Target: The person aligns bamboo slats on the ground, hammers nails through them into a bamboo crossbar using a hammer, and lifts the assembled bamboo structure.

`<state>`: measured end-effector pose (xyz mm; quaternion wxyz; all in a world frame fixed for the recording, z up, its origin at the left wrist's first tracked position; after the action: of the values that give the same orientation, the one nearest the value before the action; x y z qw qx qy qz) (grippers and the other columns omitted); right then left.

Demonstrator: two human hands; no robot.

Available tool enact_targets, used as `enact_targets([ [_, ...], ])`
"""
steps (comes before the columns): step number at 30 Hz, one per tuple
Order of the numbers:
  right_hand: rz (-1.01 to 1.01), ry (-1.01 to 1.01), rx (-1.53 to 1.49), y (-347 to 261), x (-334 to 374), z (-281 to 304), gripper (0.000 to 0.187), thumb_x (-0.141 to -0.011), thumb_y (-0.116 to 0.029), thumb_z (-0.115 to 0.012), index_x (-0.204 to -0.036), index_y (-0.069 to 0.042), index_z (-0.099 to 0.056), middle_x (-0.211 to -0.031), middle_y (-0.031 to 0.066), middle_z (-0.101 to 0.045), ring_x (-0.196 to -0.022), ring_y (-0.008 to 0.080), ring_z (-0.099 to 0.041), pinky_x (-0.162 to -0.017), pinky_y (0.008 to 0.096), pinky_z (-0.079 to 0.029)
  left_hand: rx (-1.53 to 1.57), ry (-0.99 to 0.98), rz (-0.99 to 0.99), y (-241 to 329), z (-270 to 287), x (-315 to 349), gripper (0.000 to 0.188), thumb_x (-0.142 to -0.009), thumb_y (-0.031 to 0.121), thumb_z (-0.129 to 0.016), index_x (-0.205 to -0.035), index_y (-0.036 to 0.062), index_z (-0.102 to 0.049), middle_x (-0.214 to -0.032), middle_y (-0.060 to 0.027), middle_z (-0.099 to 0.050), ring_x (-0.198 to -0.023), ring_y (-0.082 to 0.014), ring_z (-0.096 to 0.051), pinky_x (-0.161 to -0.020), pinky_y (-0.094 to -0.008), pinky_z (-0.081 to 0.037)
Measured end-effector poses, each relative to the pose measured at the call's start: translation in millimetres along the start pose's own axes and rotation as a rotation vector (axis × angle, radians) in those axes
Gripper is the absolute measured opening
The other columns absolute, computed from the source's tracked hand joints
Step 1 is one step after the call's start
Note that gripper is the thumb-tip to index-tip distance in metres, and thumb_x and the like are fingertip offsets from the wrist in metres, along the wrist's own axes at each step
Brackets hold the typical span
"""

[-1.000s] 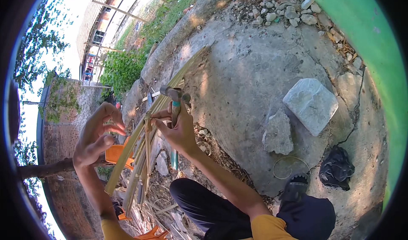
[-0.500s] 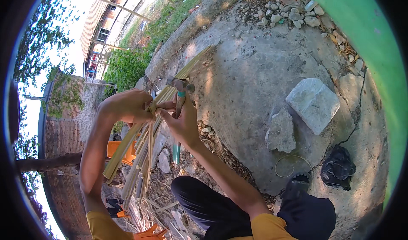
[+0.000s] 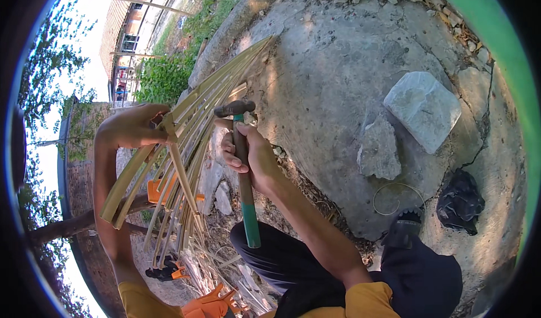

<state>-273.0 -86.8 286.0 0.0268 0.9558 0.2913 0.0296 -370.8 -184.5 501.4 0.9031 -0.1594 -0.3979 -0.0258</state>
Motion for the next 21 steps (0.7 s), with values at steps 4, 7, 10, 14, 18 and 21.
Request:
enact_targets([
  [4, -0.099, -0.094, -0.033, 2, -9, 1, 0.052, -0.112, -0.032, -0.027, -0.148, 0.003, -0.041, -0.076, 0.0003, -0.046, -0.053, 0.0072, -0.042, -0.047, 0.0227, -0.036, -0.003, -0.068, 0.008, -6, -6, -7, 0.048, -0.085, 0.032, -0.077, -0.120, 0.0028, -0.061, -0.102, -0.0146, -0.072, -0.092, -0.0229, -0.068, -0.082, -0.0373, -0.052],
  [7, -0.163, -0.061, 0.091, 1, -8, -9, 0.051, -0.113, -0.032, -0.029, -0.147, 0.003, -0.043, -0.073, 0.0016, -0.047, -0.053, 0.0078, -0.043, -0.046, 0.0232, -0.038, -0.030, -0.058, 0.021, -5, -6, -3, 0.045, -0.088, 0.031, -0.076, -0.120, 0.0039, -0.059, -0.104, -0.0148, -0.072, -0.093, -0.0243, -0.069, -0.083, -0.0376, -0.052],
  [10, -0.117, -0.033, 0.076, 2, -19, -4, 0.051, -0.113, -0.031, -0.028, -0.147, 0.003, -0.043, -0.072, 0.0021, -0.048, -0.052, 0.0076, -0.042, -0.045, 0.0229, -0.038, -0.010, -0.089, 0.028, -1, -7, -3, 0.045, -0.090, 0.037, -0.072, -0.119, 0.0044, -0.059, -0.105, -0.0177, -0.070, -0.096, -0.0294, -0.069, -0.084, -0.0404, -0.052],
  [14, -0.149, -0.108, 0.081, -6, -21, -7, 0.049, -0.113, -0.032, -0.030, -0.143, 0.002, -0.047, -0.072, 0.0024, -0.048, -0.050, 0.0076, -0.040, -0.043, 0.0224, -0.034, -0.045, -0.100, 0.013, 4, -5, -3, 0.045, -0.090, 0.037, -0.072, -0.117, 0.0043, -0.058, -0.105, -0.0181, -0.069, -0.095, -0.0301, -0.069, -0.084, -0.0413, -0.052],
  [18, -0.085, -0.085, 0.133, 3, -21, -22, 0.042, -0.113, -0.036, -0.031, -0.129, -0.002, -0.050, -0.069, 0.0024, -0.047, -0.046, 0.0065, -0.037, -0.040, 0.0214, -0.029, -0.094, -0.092, 0.041, 1, -5, -3, 0.045, -0.088, 0.032, -0.077, -0.119, 0.0065, -0.057, -0.100, -0.0143, -0.072, -0.086, -0.0258, -0.070, -0.078, -0.0387, -0.053],
  [21, 0.021, 0.020, 0.067, -1, -24, -22, 0.041, -0.112, -0.041, -0.032, -0.119, -0.005, -0.051, -0.068, 0.0016, -0.047, -0.044, 0.0057, -0.035, -0.039, 0.0213, -0.027, -0.059, -0.094, 0.026, 3, -6, -6, 0.048, -0.086, 0.033, -0.077, -0.120, 0.0062, -0.057, -0.102, -0.0159, -0.071, -0.089, -0.0276, -0.069, -0.080, -0.0395, -0.052],
])
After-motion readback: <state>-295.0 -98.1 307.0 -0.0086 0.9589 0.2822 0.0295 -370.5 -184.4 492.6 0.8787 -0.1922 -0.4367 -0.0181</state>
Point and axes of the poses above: each hand's wrist, its own x-axis away from the middle knuckle, its own z-axis out of the back of the hand, y = z × x, the point moved 5 cm from there along -x, towards the middle knuckle
